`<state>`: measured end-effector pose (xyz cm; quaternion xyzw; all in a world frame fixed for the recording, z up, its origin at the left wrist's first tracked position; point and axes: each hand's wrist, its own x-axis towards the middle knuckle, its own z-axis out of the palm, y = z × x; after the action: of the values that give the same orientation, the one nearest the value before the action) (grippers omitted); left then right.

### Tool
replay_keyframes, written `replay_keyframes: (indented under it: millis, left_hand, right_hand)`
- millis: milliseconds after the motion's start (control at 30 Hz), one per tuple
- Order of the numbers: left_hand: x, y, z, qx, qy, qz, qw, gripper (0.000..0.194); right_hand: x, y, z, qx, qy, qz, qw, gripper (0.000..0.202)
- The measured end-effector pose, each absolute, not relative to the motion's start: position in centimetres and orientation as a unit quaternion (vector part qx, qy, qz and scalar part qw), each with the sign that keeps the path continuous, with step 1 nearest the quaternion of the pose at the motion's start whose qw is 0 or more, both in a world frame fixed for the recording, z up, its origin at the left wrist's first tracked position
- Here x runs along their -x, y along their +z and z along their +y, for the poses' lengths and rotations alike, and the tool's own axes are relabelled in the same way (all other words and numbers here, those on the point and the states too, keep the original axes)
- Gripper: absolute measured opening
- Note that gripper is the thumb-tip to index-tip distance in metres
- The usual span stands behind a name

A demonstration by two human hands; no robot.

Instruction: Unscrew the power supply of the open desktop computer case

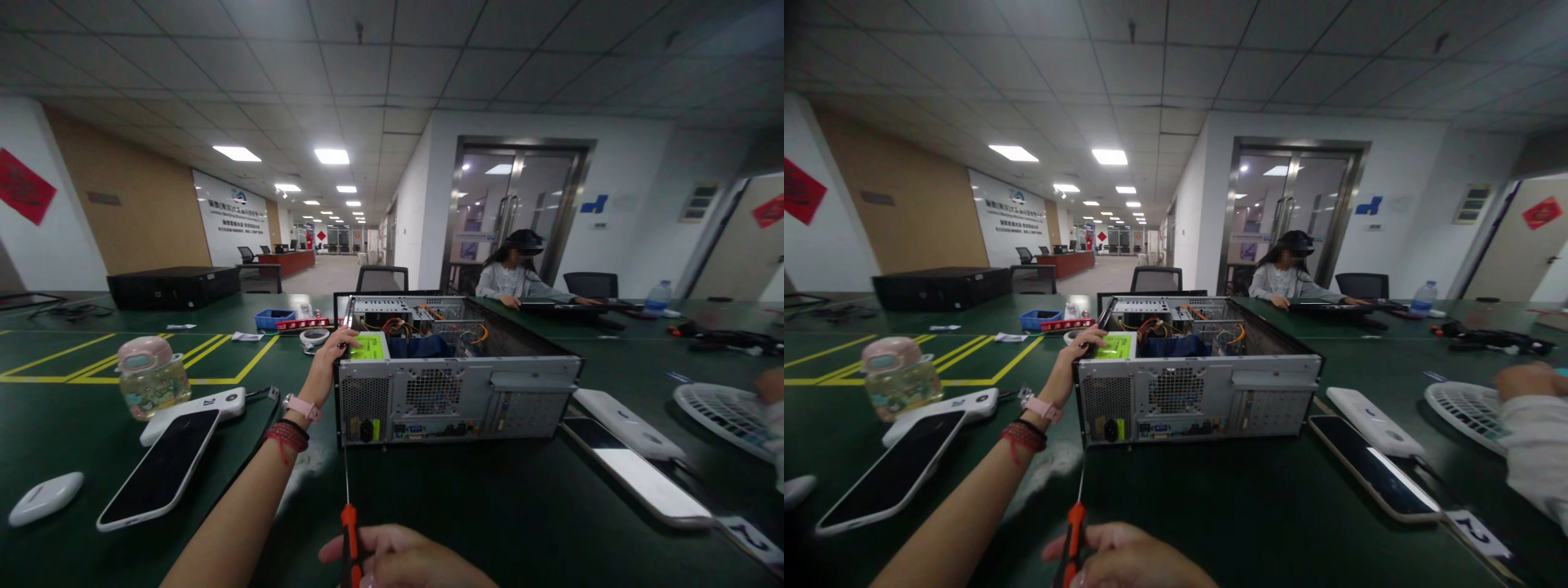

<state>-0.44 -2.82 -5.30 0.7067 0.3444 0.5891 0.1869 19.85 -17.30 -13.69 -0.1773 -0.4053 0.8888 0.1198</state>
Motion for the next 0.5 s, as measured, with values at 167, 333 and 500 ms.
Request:
replay_keyframes:
  millis: [167, 333, 500]
  left_hand:
    - [0.3, -5.3, -2.8, -0.709, 0.584, 0.355, 0.174, 0.034]
    - [0.3, -5.4, -2.8, -0.703, 0.590, 0.356, 0.177, 0.034]
    - [0.3, -5.5, -2.6, -0.697, 0.600, 0.345, 0.186, 0.034]
  right_hand:
    - [-19.6, -13.4, -17.1, 0.223, 0.874, -0.418, 0.103, 0.061]
    - [-18.8, -12.5, -16.5, 0.275, 0.860, -0.429, 0.032, 0.047]
    - [-17.6, -14.1, -14.0, 0.273, 0.846, -0.453, -0.073, 0.051]
